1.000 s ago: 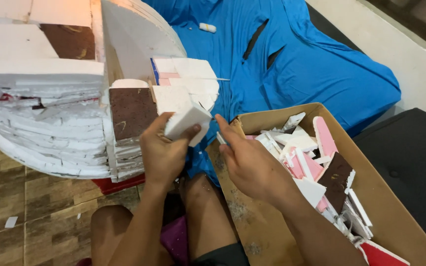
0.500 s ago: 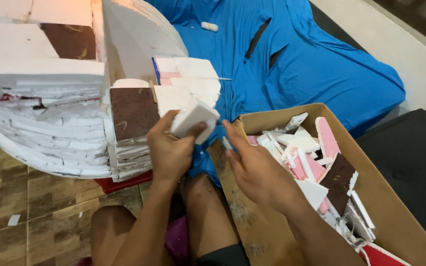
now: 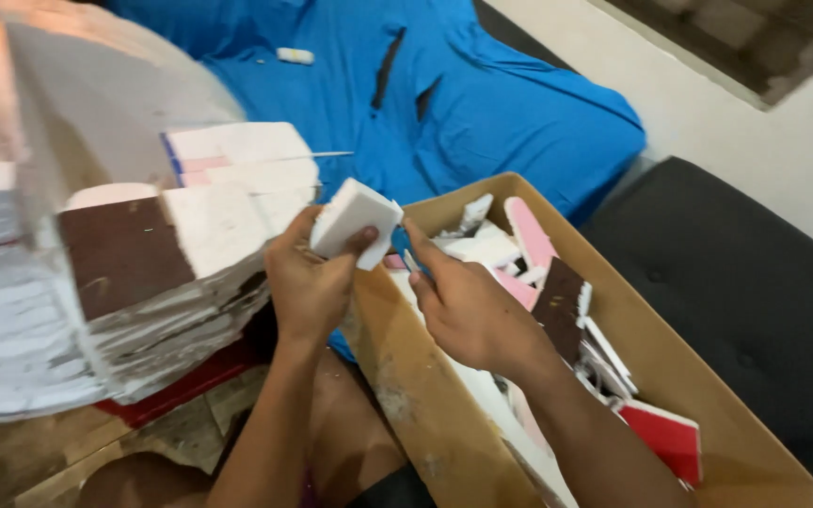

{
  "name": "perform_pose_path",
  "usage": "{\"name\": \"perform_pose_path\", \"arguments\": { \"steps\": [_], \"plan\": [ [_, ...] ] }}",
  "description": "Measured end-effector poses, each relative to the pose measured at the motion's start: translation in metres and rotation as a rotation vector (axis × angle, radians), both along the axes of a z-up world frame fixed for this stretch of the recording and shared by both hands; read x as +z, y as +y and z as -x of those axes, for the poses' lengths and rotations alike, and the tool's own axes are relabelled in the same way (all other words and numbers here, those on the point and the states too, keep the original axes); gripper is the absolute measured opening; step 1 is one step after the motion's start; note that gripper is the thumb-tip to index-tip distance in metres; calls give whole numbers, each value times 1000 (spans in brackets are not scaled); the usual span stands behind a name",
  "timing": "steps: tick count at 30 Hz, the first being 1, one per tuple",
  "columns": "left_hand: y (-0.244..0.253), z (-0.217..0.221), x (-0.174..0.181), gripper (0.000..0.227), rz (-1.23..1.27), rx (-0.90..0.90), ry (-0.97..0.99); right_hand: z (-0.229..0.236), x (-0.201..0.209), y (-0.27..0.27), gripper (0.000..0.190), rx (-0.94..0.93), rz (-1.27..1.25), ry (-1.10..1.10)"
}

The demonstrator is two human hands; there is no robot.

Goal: Cutting and joining styrofoam pieces using a utility knife, scissors, and a candle flame to build a structure.

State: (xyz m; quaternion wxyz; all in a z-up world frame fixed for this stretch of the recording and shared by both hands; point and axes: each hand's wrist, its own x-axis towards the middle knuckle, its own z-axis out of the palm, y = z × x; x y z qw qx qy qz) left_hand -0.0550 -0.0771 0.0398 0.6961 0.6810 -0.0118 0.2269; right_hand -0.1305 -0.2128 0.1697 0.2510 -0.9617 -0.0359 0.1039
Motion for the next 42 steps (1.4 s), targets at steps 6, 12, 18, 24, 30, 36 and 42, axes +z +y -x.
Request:
{"name": "perform_pose_path", "arguments": {
  "steps": [6,12,18,24,30,36,42],
  "plan": [
    [-30,0,13,30,74,-57,12,19,5,-18,64,-99,-3,12],
    [-54,3,22,34,58,-83,72,27,7,-33,64,-135,-17,3],
    [-66,-7,4,31,75,-141,95,23,0,-44,63,-153,-36,-13],
    [-72,8,27,26,221,-250,93,30,-7,-51,63,-227,-76,3],
    [-84,-11,1,29,175,-196,96,37,-10,-56,63,-250,-89,33],
    [-104,-9,-2,35,82,-79,38,30,-18,-68,62,-248,-52,3],
    [-113,-14,-5,35,42,-108,39,28,-37,-85,59,-292,-55,-5]
  ]
}}
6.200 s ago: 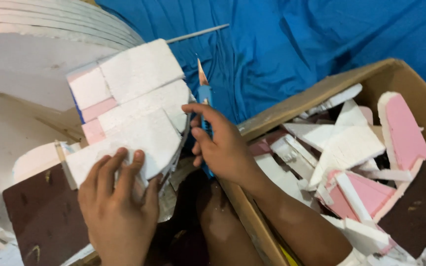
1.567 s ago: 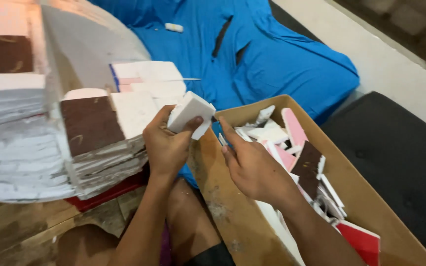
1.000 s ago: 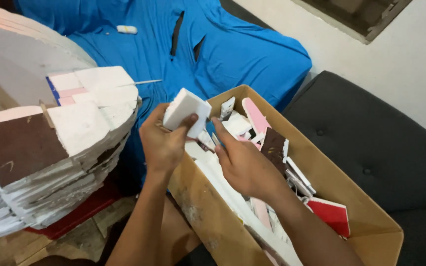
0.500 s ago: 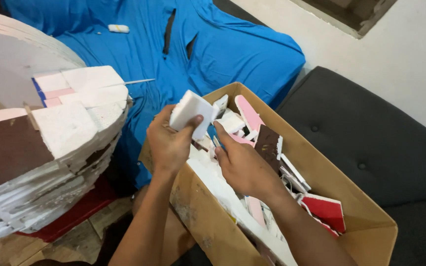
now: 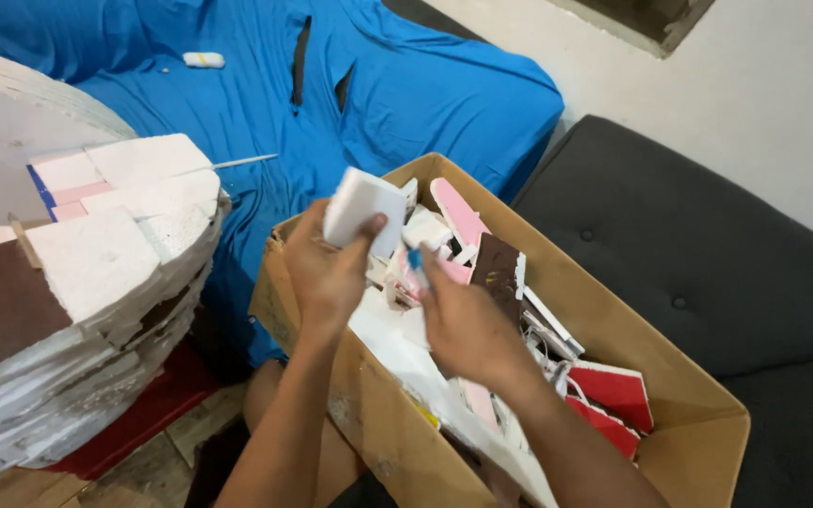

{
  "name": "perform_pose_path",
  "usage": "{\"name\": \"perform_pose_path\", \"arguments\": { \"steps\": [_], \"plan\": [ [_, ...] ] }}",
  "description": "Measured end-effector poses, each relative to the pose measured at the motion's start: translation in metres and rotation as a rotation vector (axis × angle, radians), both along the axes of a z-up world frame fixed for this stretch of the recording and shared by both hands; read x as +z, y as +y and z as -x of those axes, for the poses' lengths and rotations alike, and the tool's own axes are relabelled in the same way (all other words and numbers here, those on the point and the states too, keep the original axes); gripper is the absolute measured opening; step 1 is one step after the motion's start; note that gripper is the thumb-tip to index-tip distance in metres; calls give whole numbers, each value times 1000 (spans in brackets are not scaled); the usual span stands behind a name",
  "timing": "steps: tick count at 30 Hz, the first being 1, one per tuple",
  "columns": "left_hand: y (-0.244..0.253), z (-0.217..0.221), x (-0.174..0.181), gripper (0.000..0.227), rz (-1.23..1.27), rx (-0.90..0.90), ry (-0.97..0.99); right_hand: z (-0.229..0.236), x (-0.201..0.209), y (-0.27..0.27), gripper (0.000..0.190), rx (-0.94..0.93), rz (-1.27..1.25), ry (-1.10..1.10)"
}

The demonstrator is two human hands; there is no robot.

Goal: Cutting and joining styrofoam pieces using a utility knife, scissors, and a candle flame to build a structure.

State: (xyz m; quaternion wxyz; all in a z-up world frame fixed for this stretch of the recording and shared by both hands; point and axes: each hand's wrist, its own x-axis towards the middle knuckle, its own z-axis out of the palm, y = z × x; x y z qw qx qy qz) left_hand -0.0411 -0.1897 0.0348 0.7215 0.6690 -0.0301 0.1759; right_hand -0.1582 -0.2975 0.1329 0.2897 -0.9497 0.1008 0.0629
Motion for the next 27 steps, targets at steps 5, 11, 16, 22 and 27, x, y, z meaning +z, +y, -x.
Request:
{"name": "perform_pose_path", "arguments": {
  "steps": [5,11,16,22,27],
  "plan": [
    [-2,-26,-35,44,-141,-48,73,-7,4,-21,63,-121,-111,-125],
    [67,-36,-33,50,-289,-215,31,-102,-59,-15,36,-6,-614,-215],
    [162,-67,-12,45,-283,-257,5,-194,-88,43,29,160,-703,-185],
    [231,-62,4,27,-730,200,-61,-291,-165,100,43,42,-536,-121],
    [235,-67,-4,57,-1124,86,162,-322,-221,120,37,43,-481,-108]
  ]
}}
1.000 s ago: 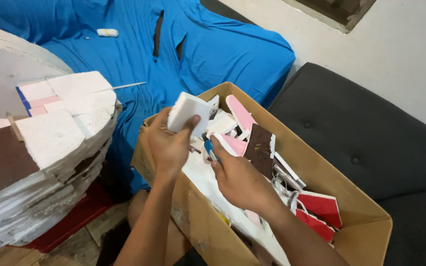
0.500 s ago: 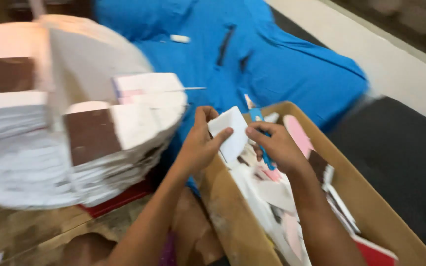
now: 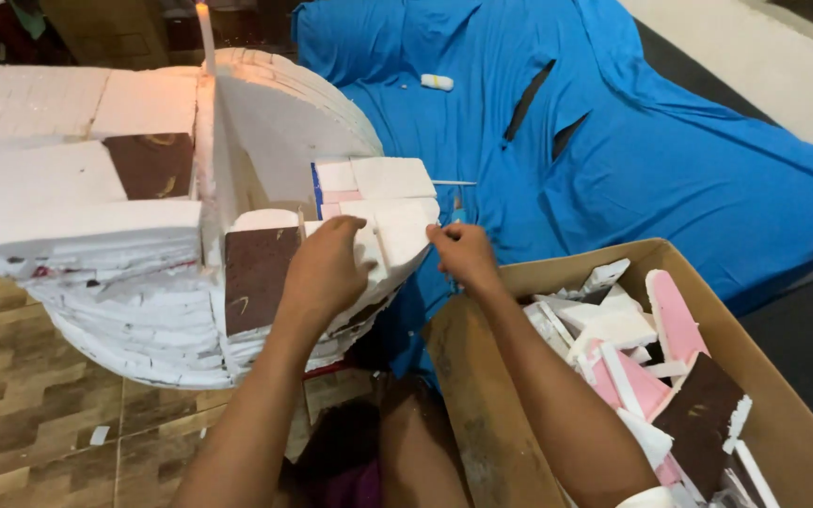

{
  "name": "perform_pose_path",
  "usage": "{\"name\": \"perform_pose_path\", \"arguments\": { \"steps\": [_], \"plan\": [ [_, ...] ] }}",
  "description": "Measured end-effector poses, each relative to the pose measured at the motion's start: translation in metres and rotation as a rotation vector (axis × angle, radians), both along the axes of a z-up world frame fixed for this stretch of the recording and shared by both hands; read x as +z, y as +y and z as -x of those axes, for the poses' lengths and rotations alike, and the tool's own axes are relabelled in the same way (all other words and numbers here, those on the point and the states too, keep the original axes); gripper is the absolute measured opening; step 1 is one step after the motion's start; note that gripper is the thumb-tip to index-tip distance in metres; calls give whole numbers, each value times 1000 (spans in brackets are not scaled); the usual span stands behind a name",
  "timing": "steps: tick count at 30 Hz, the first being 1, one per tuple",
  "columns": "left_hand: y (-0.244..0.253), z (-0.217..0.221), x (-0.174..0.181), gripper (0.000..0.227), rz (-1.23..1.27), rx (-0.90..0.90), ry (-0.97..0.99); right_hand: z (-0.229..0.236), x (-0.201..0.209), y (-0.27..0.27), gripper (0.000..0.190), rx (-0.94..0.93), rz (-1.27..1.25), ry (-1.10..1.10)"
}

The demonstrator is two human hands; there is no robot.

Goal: Cutting and joining styrofoam pieces using a utility knife, scissors, and a candle flame to build a structure.

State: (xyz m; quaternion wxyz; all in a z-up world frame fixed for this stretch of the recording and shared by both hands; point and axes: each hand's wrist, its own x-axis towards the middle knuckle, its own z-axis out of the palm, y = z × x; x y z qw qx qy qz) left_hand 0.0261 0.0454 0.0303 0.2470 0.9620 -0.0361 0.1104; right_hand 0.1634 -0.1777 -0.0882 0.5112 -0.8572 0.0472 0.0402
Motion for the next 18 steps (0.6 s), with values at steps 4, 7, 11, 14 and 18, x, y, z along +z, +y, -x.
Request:
{"name": "perform_pose_path", "arguments": {
  "steps": [4,7,11,14,18],
  "plan": [
    [-13,3,10,87,-41,-33,74,46,42,10,37,137,-48,-78],
    [-18,-1,6,96,-91,-100,98,60,61,14,34,141,-12,-102],
    [-23,-5,4,89,-142,-82,129,55,51,16,42,113,58,-160],
    [-25,-1,4,83,-166,-41,164,51,42,16,40,128,-5,-140],
    [-29,-1,0,80,-192,10,161,48,43,15,35,153,-160,-50]
  ]
}}
